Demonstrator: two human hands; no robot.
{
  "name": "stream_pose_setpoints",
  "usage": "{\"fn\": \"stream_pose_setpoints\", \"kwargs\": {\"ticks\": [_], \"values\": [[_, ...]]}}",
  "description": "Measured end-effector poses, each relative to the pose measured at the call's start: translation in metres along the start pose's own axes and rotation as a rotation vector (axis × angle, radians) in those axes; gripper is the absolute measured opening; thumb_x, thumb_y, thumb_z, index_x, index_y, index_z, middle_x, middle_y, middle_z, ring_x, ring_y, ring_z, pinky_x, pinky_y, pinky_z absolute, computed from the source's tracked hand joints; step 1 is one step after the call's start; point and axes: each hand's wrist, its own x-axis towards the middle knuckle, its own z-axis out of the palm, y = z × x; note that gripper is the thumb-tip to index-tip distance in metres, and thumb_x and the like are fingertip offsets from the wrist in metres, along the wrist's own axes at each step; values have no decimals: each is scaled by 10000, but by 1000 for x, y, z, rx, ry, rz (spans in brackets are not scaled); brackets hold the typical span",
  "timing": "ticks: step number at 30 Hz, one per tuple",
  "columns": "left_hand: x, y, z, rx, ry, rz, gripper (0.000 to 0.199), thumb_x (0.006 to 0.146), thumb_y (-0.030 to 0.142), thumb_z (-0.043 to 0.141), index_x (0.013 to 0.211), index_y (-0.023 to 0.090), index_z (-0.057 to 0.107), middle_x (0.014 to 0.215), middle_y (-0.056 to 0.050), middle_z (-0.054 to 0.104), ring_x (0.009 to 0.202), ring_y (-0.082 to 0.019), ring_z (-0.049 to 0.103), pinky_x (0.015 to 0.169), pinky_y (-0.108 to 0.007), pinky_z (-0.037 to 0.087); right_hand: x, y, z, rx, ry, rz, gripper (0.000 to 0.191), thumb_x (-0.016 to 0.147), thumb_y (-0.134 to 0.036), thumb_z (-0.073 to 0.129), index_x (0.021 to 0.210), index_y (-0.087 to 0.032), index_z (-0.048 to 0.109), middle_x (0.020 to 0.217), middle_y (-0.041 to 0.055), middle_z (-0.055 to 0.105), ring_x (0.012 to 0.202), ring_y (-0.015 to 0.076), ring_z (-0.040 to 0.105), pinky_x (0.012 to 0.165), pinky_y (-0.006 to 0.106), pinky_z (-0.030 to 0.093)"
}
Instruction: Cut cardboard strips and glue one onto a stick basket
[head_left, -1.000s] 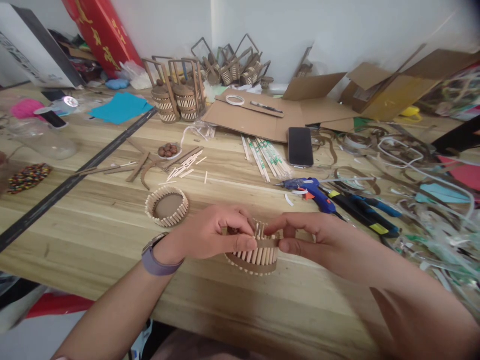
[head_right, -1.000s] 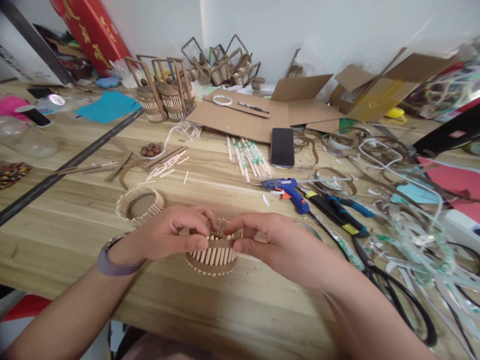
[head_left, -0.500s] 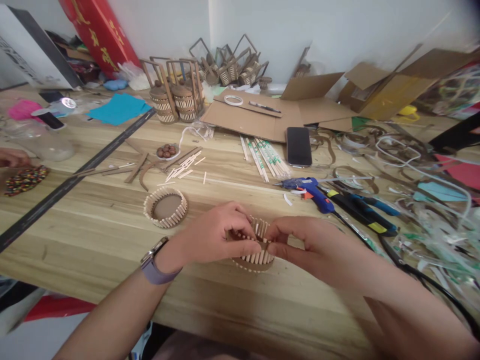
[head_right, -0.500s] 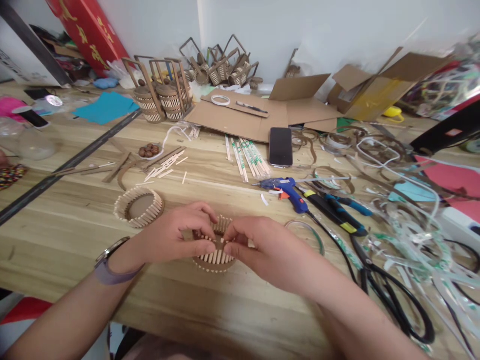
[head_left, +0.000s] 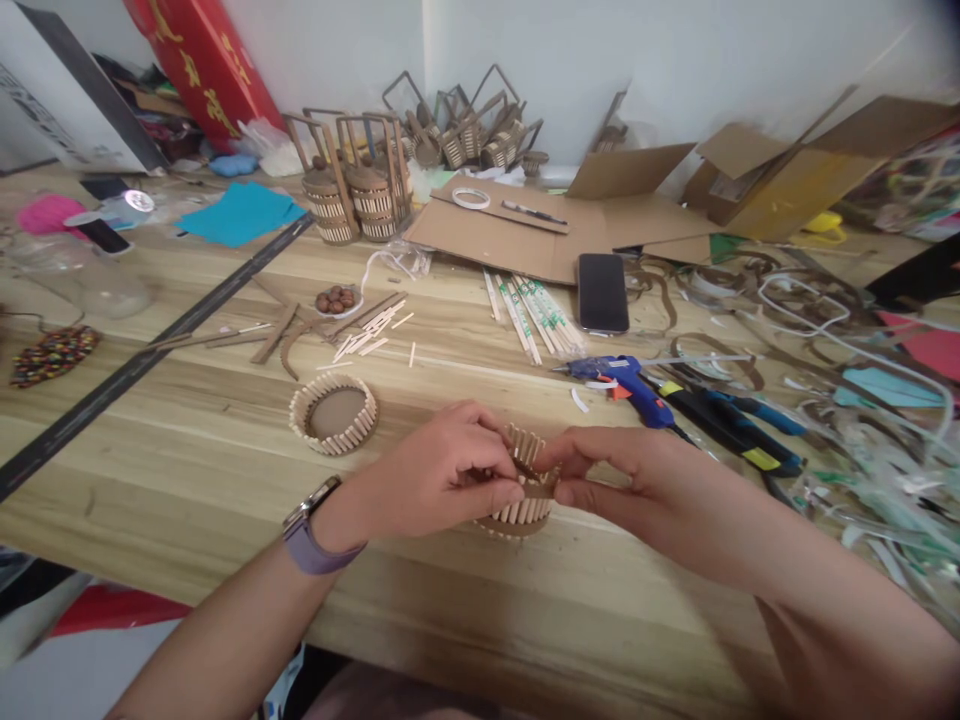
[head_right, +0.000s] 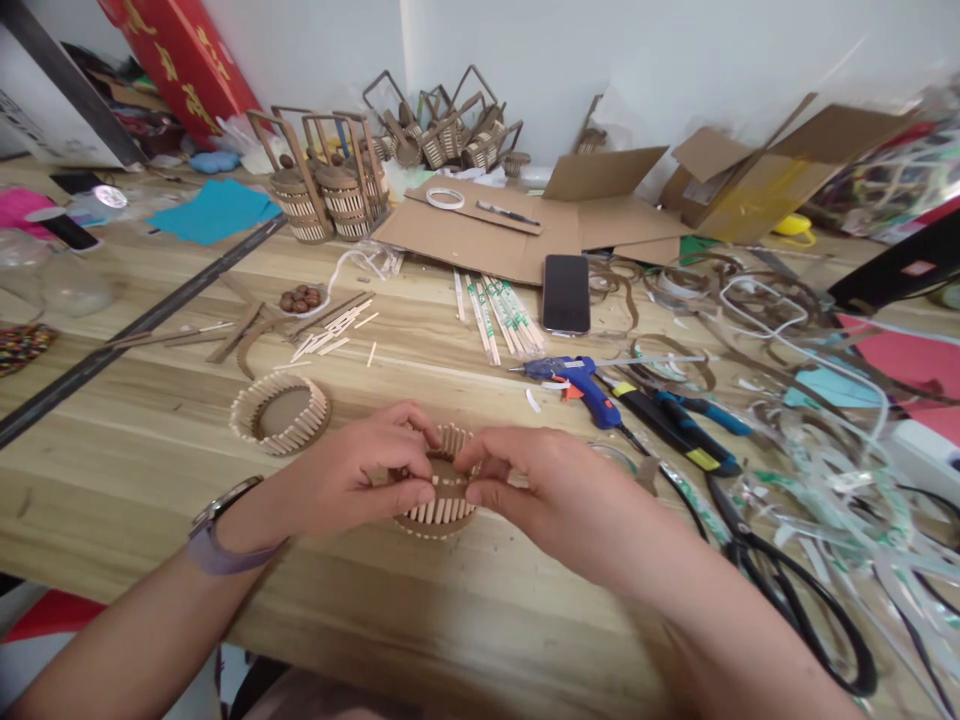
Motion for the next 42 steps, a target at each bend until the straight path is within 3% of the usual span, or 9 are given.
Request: {"fn": "stream_pose_setpoints", "kwargs": {"ticks": [8, 15, 23, 29, 34, 39, 42], "values": [[0, -3, 1, -33, -16, 27, 230, 941, 293, 572, 744, 185, 618, 808, -36, 631, 1019, -210, 524, 908, -326, 430, -2, 3, 1, -56, 20, -15, 213, 896, -307, 509, 948, -274, 713, 902, 3, 740, 820, 195, 656, 724, 311, 478], [1, -5, 2, -47, -24, 53, 205, 940, 264, 577, 753, 186, 610, 782, -26, 610, 1010, -206, 526, 908, -311, 429, 0, 3, 2, -109, 28, -41, 187, 902, -274, 499, 818, -251, 664, 779, -17, 700, 709, 163, 614, 650, 283, 435], [2, -5, 7, 29, 20, -28, 216, 915, 337, 604, 776, 182, 660, 809, -35, 640, 973, -208, 575, 868, -303, 433, 0, -3, 11, -204, 47, -96, 192, 900, -196, 510, 782, -219, 660, 727, -9, 674, 664, 149, 581, 610, 261, 387], [2, -7, 9, 43, -4, -6, 284, 960, 375, 553, 780, 183, 660, 856, -43, 654, 966, -200, 577, 867, -298, 433, 1, -6, 14, -153, 39, -40, 154, 898, -200, 529, 856, -231, 674, 791, -11, 704, 713, 161, 618, 657, 269, 418], [2, -5, 8, 73, 9, -4, 280, 967, 352, 548, 758, 185, 629, 834, -32, 641, 988, -195, 570, 899, -299, 423, -2, -2, 10, -82, 4, -49, 147, 881, -202, 552, 976, -249, 654, 968, 10, 726, 850, 183, 659, 738, 284, 461], [2, -5, 5, 79, 4, -3, 271, 970, 348, 542, 774, 185, 634, 818, -30, 642, 1003, -203, 573, 893, -311, 426, -5, 5, 6, -232, 97, -16, 189, 890, -208, 524, 1010, -214, 670, 877, 41, 692, 764, 188, 630, 663, 291, 442], [1, -5, 3, 63, 6, -8, 287, 974, 357, 531, 769, 185, 633, 802, -31, 641, 989, -206, 580, 883, -316, 430, -6, 6, 3, -196, 75, -45, 222, 899, -171, 493, 1013, -223, 676, 827, 14, 685, 721, 160, 612, 637, 267, 428]]}}
